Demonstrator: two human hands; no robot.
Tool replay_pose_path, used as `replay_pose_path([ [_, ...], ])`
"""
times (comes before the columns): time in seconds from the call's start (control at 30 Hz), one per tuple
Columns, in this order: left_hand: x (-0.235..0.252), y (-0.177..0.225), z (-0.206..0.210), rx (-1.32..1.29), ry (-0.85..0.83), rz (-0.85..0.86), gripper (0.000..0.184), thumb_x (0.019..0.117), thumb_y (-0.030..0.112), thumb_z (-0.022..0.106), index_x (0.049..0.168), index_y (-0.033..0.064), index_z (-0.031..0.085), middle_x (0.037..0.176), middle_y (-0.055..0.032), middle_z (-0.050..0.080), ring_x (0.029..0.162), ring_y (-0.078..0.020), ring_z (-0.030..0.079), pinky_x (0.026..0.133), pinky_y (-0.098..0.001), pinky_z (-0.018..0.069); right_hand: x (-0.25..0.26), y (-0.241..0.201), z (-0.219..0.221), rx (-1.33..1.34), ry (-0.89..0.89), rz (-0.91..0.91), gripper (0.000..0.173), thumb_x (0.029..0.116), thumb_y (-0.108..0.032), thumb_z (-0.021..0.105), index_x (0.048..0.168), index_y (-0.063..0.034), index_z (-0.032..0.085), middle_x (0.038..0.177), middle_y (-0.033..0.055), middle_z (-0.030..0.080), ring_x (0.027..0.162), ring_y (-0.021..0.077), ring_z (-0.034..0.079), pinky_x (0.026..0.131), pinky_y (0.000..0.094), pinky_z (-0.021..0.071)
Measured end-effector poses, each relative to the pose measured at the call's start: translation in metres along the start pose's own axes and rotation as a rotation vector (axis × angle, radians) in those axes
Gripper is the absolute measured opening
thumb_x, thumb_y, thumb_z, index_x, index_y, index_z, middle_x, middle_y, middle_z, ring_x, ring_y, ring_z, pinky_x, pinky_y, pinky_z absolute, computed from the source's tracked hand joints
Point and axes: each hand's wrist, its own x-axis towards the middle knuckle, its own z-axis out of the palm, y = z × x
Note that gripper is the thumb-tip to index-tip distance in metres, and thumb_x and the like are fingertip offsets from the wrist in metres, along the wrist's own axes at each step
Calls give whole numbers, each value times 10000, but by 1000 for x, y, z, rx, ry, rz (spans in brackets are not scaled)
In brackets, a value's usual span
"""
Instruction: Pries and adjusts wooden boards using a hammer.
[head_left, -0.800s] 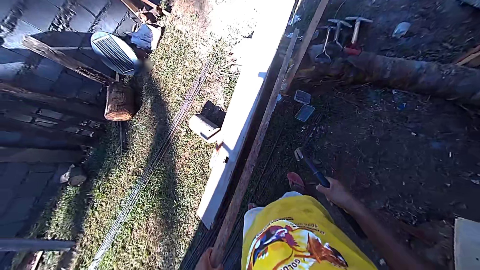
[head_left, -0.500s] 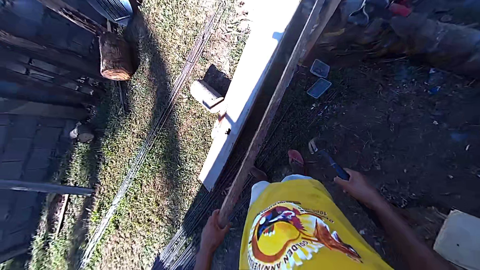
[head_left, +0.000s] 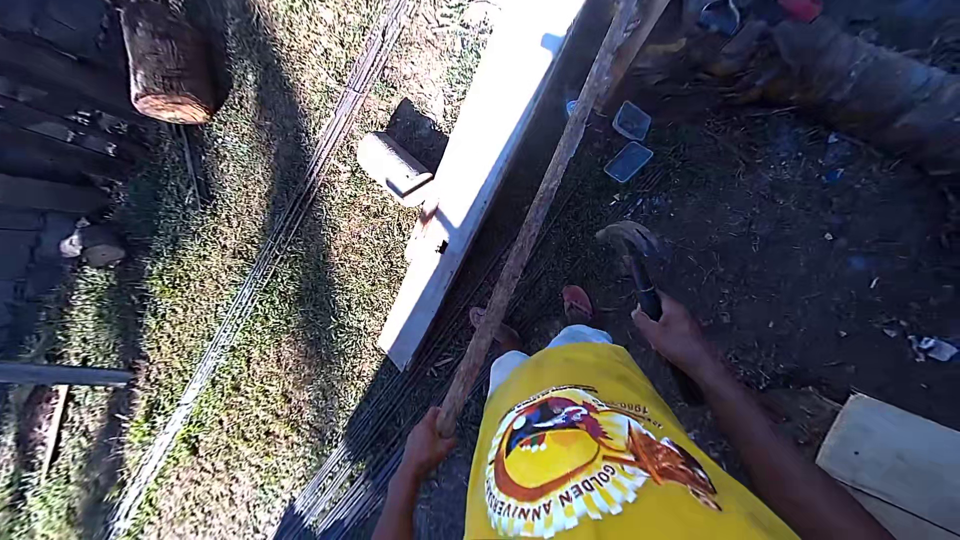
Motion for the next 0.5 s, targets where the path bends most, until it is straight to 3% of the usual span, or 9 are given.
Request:
replay_pose_path([
  [0.13, -8, 5, -5, -32, -21, 12, 733, 743, 355, 830, 1363, 94, 538, 1036, -183, 713, 954, -353, 709, 851, -592, 562, 9, -3, 15, -152, -36, 40, 494, 1027, -441, 601, 1301, -31, 573, 898, 168, 636, 685, 284, 637, 668, 496, 553],
  [0.33, -10, 9, 1, -49, -21, 7, 736, 762, 317, 809, 1397, 102, 504, 1039, -186, 710, 948, -357, 710, 842, -589, 564, 8, -19, 38, -276, -123, -50, 507, 1042, -395, 583, 1390, -32, 518, 1038, 216, 671, 939, 364, 674, 859, 554, 531],
  [0.5, -13, 11, 2, -142, -81, 57, 756, 744, 312, 829, 1395, 84, 522, 1117, -191, 700, 1027, -335, 698, 911, -587, 551, 10, -48, 38, -267, -115, -156, 467, 1042, -368, 596, 1351, -22, 542, 1003, 208, 679, 914, 346, 683, 852, 549, 539],
])
